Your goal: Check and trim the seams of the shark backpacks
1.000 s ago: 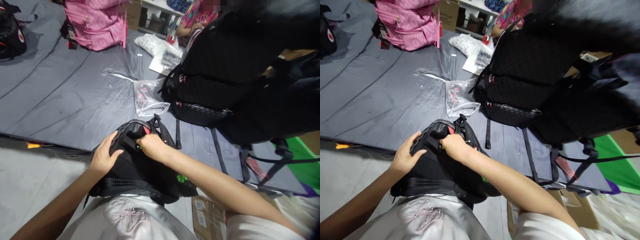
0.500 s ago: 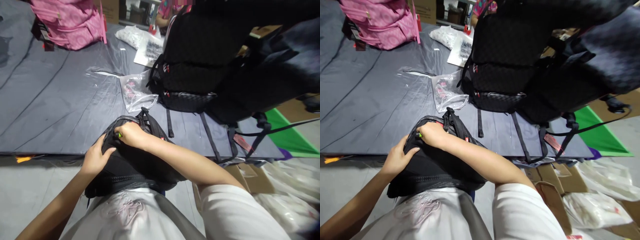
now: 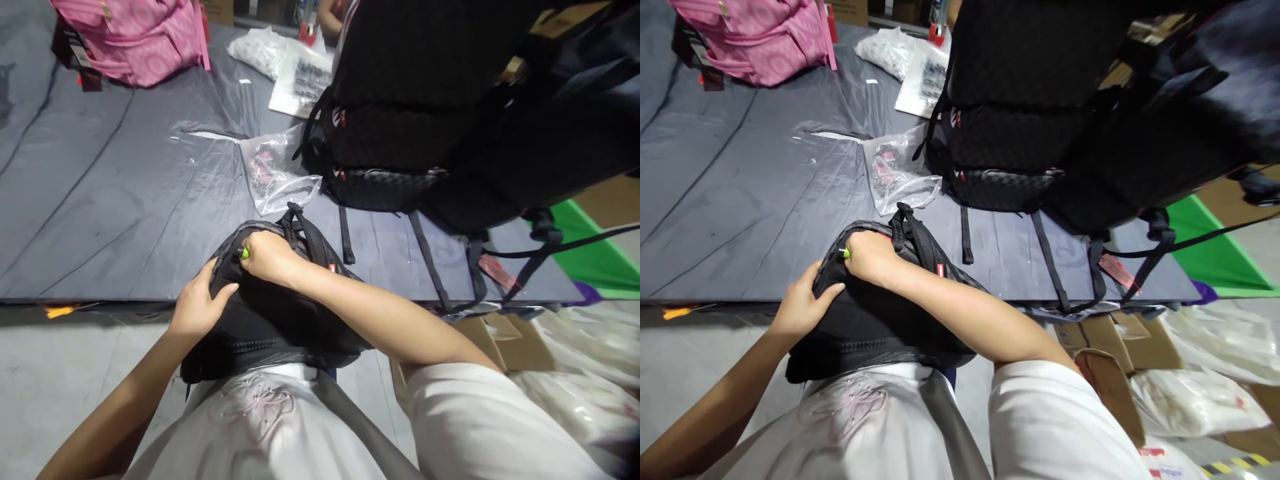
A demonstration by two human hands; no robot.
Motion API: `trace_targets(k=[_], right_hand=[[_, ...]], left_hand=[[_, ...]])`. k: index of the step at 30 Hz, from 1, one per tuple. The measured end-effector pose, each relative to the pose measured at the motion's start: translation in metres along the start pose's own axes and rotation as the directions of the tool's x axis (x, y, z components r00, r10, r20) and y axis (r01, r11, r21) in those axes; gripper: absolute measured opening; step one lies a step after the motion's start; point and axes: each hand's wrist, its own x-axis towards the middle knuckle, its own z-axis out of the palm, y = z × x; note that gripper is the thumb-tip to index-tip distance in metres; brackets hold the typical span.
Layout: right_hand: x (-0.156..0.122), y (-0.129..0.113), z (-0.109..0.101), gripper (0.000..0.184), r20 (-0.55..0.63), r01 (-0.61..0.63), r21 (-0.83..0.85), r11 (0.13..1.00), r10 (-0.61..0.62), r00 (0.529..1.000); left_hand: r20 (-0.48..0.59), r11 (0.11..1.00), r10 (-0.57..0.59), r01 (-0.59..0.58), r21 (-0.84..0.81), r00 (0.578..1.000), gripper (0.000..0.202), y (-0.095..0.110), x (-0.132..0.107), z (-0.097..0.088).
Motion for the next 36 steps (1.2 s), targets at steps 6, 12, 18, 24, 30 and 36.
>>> trace_targets(k=[6,12,18,24,30,36], right_hand=[[-0.066,0.01,0.003,0.032,-0.027,0.212,0.117,0.97,-0.21,0.977],[-0.112,0.009,0.018,0.046,-0.111,0.432,0.23,0.872,-0.417,0.902],[-0.104,0.006,0.019,0.027,-0.083,0.396,0.322,0.86,-0.391,0.917],[-0.073,-0.002,0.013,0.014,-0.058,0.029,0.102,0.994,-0.023,0.998],[-0.069,-0.002,0.016,0.026,-0.053,0.143,0.04,0.989,-0.141,0.989],[-0.049,-0.019,0.017,0.028,0.044,0.207,-0.152,0.967,-0.203,0.978]], left_hand=[[0.005,0.997,0.071,-0.071,-0.043,0.997,0.065,0.001,-0.006,-0.007],[0.002,0.972,0.222,-0.222,-0.075,0.975,0.069,-0.018,-0.028,-0.01],[0.007,0.958,0.273,-0.271,-0.093,0.962,0.072,-0.021,-0.041,-0.012],[-0.004,0.962,0.272,-0.272,-0.028,0.962,0.067,-0.011,-0.034,-0.008],[-0.079,0.924,0.383,-0.383,0.016,0.92,0.063,-0.012,-0.03,-0.004],[-0.068,0.977,0.207,-0.21,-0.031,0.976,0.061,-0.016,-0.022,-0.001]])
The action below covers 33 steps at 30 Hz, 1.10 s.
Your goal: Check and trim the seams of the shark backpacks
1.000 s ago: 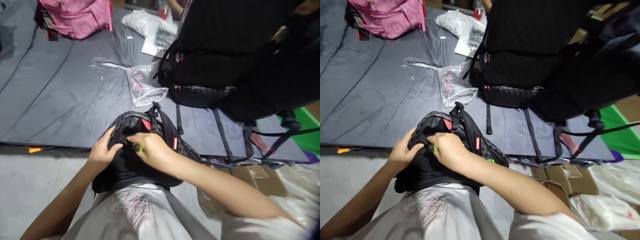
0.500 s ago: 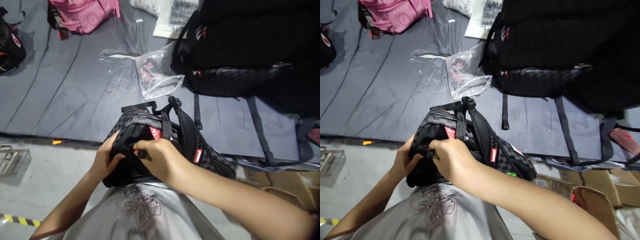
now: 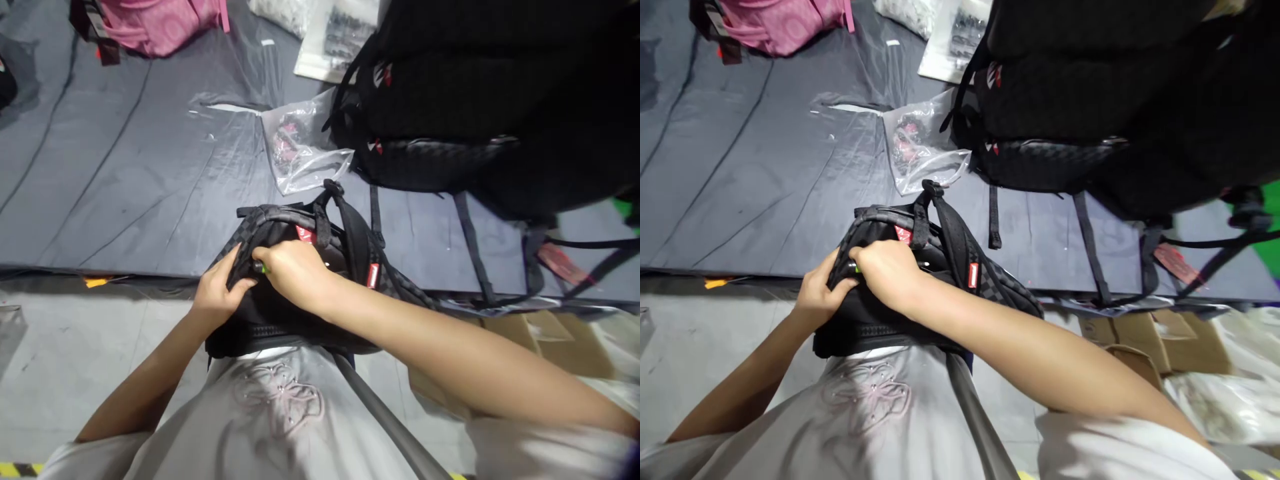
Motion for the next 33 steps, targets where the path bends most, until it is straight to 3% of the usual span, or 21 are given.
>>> trace_targets(k=[4,8,12,14,17,20,22,25,27,29,33], right_hand=[[0.009,-0.009,-0.004,0.027,0.006,0.022,-0.093,0.995,-0.022,1.0],[-0.011,-0.003,-0.014,0.03,0.053,0.119,-0.292,0.949,-0.108,0.993],[-0.044,0.031,-0.021,0.026,0.233,0.05,-0.449,0.892,0.063,0.97],[-0.057,0.048,-0.019,0.025,0.249,-0.026,-0.494,0.869,0.17,0.954],[-0.073,0.061,-0.015,0.028,0.167,-0.12,-0.499,0.858,0.232,0.958],[-0.094,0.069,-0.007,0.033,-0.023,-0.271,-0.418,0.867,0.288,0.957],[-0.117,0.081,0.006,0.037,-0.184,-0.451,-0.32,0.833,0.412,0.892],[-0.164,0.11,0.036,0.045,-0.293,-0.669,-0.067,0.74,0.627,0.722],[-0.199,0.131,0.06,0.059,-0.25,-0.692,0.167,0.702,0.709,0.659],[-0.234,0.143,0.08,0.071,-0.212,-0.668,0.399,0.629,0.772,0.6],[-0.303,0.13,0.099,0.065,-0.173,-0.559,0.722,0.407,0.889,0.424]], left_hand=[[0.02,0.998,-0.06,0.061,-0.035,0.998,0.062,-0.001,0.002,-0.003],[0.019,0.994,-0.101,0.102,-0.039,0.995,0.061,0.004,0.003,-0.007],[-0.019,0.985,-0.172,0.172,-0.03,0.985,0.057,0.01,0.009,-0.005],[-0.004,0.983,-0.181,0.181,-0.026,0.983,0.054,0.014,0.014,-0.004],[0.053,0.981,-0.192,0.193,-0.02,0.98,0.053,0.019,0.022,-0.005],[0.102,0.972,-0.236,0.236,0.016,0.966,0.056,0.016,0.03,-0.009],[0.135,0.961,-0.274,0.267,0.073,0.952,0.062,0.014,0.036,-0.011],[0.199,0.958,-0.27,0.243,0.15,0.942,0.056,0.026,0.045,-0.01],[0.223,0.975,-0.184,0.148,0.165,0.957,0.053,0.05,0.047,-0.008],[0.222,0.988,-0.025,-0.009,0.151,0.975,0.058,0.082,0.046,-0.006],[0.227,0.954,0.285,-0.299,0.029,0.931,0.058,0.131,0.041,-0.01]])
